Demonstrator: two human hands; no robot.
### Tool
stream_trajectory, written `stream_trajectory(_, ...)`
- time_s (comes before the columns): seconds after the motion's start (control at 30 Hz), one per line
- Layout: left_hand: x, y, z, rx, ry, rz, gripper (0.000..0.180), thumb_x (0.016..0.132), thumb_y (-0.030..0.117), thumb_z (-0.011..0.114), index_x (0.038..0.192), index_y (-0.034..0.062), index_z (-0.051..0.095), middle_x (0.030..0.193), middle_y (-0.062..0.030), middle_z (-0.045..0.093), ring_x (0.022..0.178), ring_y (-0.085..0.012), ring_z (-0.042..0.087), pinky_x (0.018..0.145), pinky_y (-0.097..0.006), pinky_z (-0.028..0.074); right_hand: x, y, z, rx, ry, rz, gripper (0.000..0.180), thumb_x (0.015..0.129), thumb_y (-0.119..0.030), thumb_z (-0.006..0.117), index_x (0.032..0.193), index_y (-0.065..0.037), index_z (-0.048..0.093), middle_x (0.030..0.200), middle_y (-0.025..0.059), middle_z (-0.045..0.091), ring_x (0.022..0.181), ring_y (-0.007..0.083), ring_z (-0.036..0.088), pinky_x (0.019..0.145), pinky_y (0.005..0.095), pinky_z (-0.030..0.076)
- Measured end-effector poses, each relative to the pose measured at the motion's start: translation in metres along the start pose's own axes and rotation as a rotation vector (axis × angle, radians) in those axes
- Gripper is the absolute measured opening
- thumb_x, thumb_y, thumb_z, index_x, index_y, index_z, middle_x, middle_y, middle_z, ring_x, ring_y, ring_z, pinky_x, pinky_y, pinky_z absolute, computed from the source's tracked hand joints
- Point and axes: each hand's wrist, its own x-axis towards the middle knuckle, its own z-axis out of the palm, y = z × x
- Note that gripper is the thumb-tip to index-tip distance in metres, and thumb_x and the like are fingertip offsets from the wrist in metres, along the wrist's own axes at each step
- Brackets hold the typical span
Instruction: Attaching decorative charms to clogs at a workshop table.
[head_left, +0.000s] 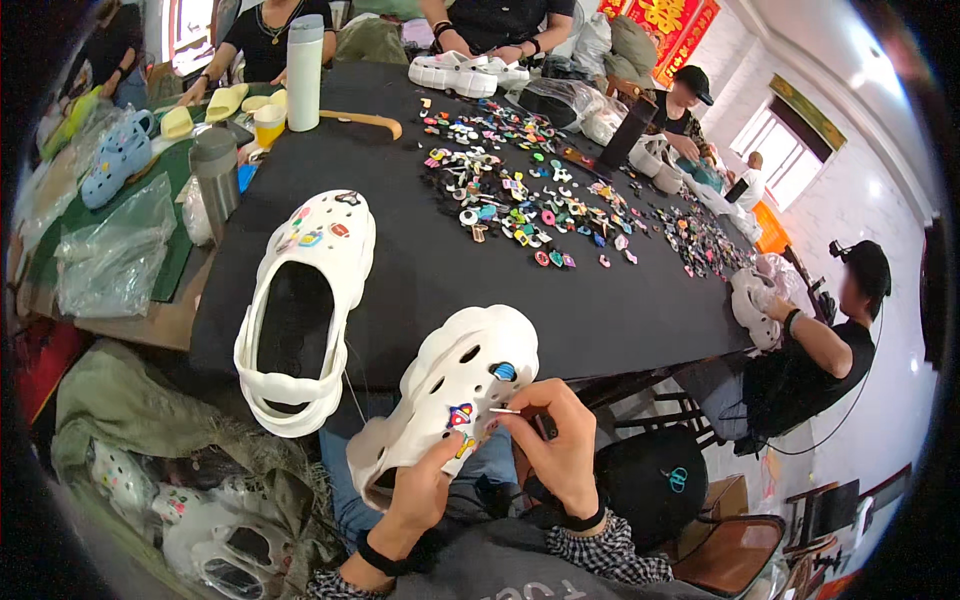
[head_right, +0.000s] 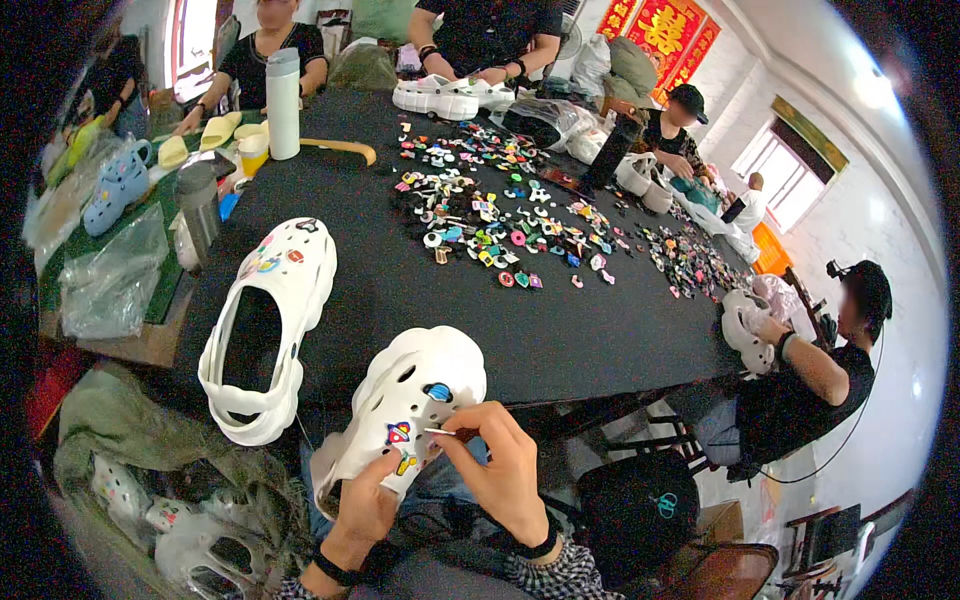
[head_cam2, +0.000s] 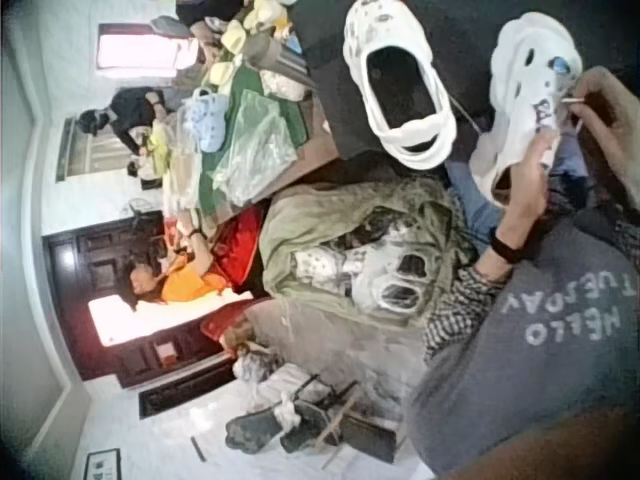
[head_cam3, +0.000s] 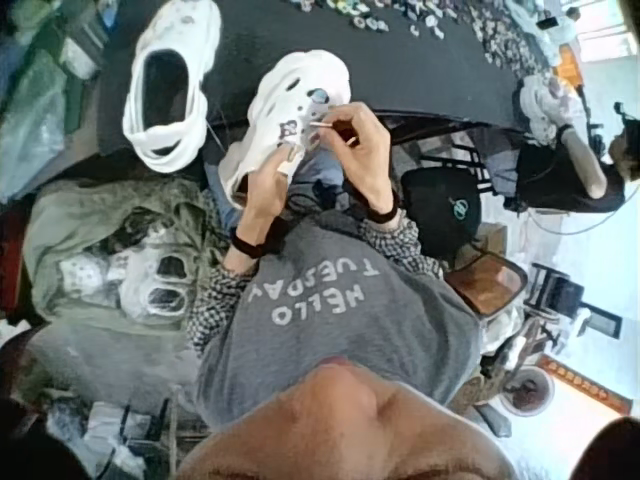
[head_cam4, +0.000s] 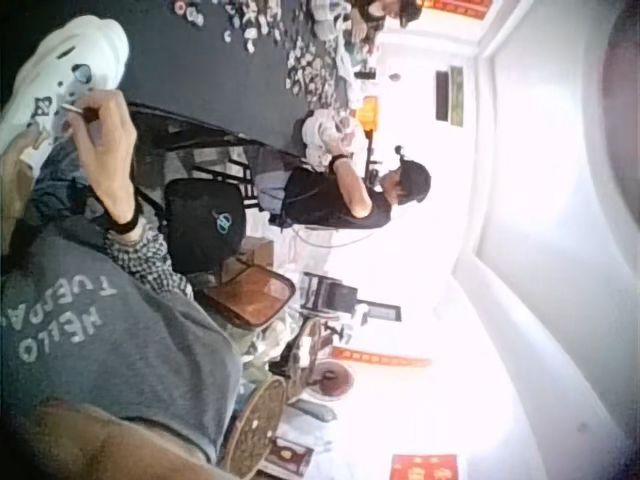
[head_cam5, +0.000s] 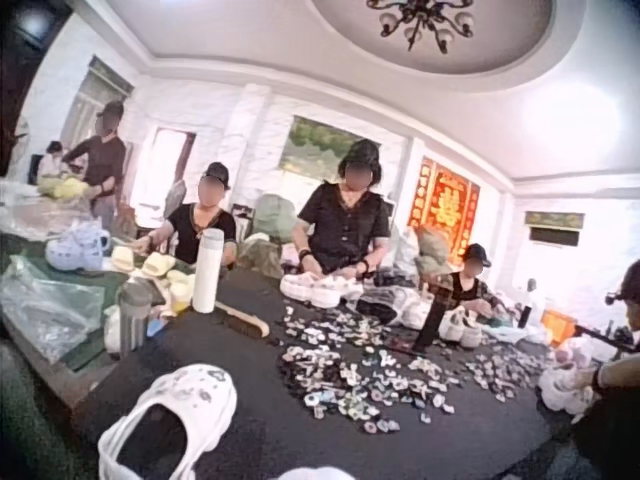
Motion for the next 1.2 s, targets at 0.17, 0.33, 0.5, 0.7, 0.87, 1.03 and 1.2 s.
stream_trajectory(0.17, -0.001, -0.002, -0.003, 0.376, -0.058, 0.275, 0.036, 0.09, 0.007, 0.054, 0.124, -0.0049, 0.051, 0.115, -0.0155, 0.061, 0.104, -0.0255, 0.062, 0.093, -0.037, 0.048, 0.005, -0.008, 0.011, -0.092, 0.056, -0.068, 0.02, 0.072, 0.004, 0.074, 0.085, 0.0, 0.059, 0.08, 0.0076, 0.059, 0.067, 0.0144, 0.059, 0.06, 0.0252, 0.046)
stream_trajectory(0.33, 0.007, 0.013, 0.014, -0.644, 0.149, -0.354, 0.033, 0.092, 0.008, 0.055, 0.122, -0.0053, 0.054, 0.117, -0.0111, 0.061, 0.106, -0.0192, 0.059, 0.095, -0.032, 0.043, 0.004, -0.01, 0.012, -0.214, 0.054, -0.106, 0.021, 0.072, 0.004, 0.074, 0.085, 0.0, 0.059, 0.081, 0.0088, 0.059, 0.066, 0.0176, 0.06, 0.059, 0.0275, 0.048)
stream_trajectory(0.5, 0.007, 0.016, 0.014, -0.64, 0.142, -0.369, 0.038, 0.091, 0.008, 0.056, 0.126, -0.0041, 0.05, 0.119, -0.0126, 0.06, 0.108, -0.0211, 0.058, 0.096, -0.035, 0.044, 0.002, -0.019, 0.009, -0.351, 0.005, -0.08, 0.019, 0.073, 0.002, 0.074, 0.085, 0.0, 0.059, 0.082, 0.01, 0.06, 0.066, 0.0202, 0.062, 0.059, 0.0294, 0.05)
stream_trajectory(0.7, 0.002, 0.001, 0.011, -0.426, 0.12, -0.238, 0.027, 0.092, 0.006, 0.054, 0.116, -0.0057, 0.058, 0.113, -0.0114, 0.063, 0.102, -0.0201, 0.06, 0.092, -0.033, 0.044, 0.0, -0.021, 0.012, -0.476, -0.021, -0.147, 0.017, 0.076, -0.006, 0.072, 0.09, -0.005, 0.061, 0.081, 0.0076, 0.061, 0.068, 0.0256, 0.062, 0.06, 0.0337, 0.049)
stream_trajectory(0.87, 0.007, 0.009, 0.015, -0.605, 0.171, -0.299, 0.023, 0.094, 0.008, 0.052, 0.109, -0.0068, 0.062, 0.11, -0.0134, 0.065, 0.1, -0.021, 0.061, 0.091, -0.033, 0.045, 0.0, -0.022, 0.013, -0.44, 0.003, -0.04, 0.017, 0.077, -0.008, 0.072, 0.087, -0.004, 0.058, 0.08, 0.0084, 0.061, 0.066, 0.0257, 0.062, 0.058, 0.0346, 0.049)
stream_trajectory(1.03, 0.005, 0.0, 0.009, -0.136, 0.06, -0.249, 0.036, 0.086, 0.007, 0.059, 0.121, -0.0029, 0.054, 0.114, -0.012, 0.062, 0.104, -0.0213, 0.06, 0.093, -0.035, 0.047, 0.007, -0.026, 0.01, -0.393, 0.001, 0.021, 0.018, 0.079, -0.009, 0.072, 0.085, -0.003, 0.057, 0.078, 0.0093, 0.061, 0.061, 0.0252, 0.062, 0.054, 0.0347, 0.049)
stream_trajectory(1.2, 0.004, 0.0, 0.015, -0.529, 0.162, -0.282, 0.033, 0.089, 0.016, 0.061, 0.115, -0.004, 0.06, 0.112, -0.0094, 0.064, 0.101, -0.0176, 0.059, 0.09, -0.031, 0.044, 0.008, -0.032, 0.007, -0.416, -0.083, 0.083, 0.019, 0.079, -0.012, 0.073, 0.086, -0.003, 0.057, 0.077, 0.0095, 0.064, 0.059, 0.0248, 0.064, 0.052, 0.0342, 0.049)
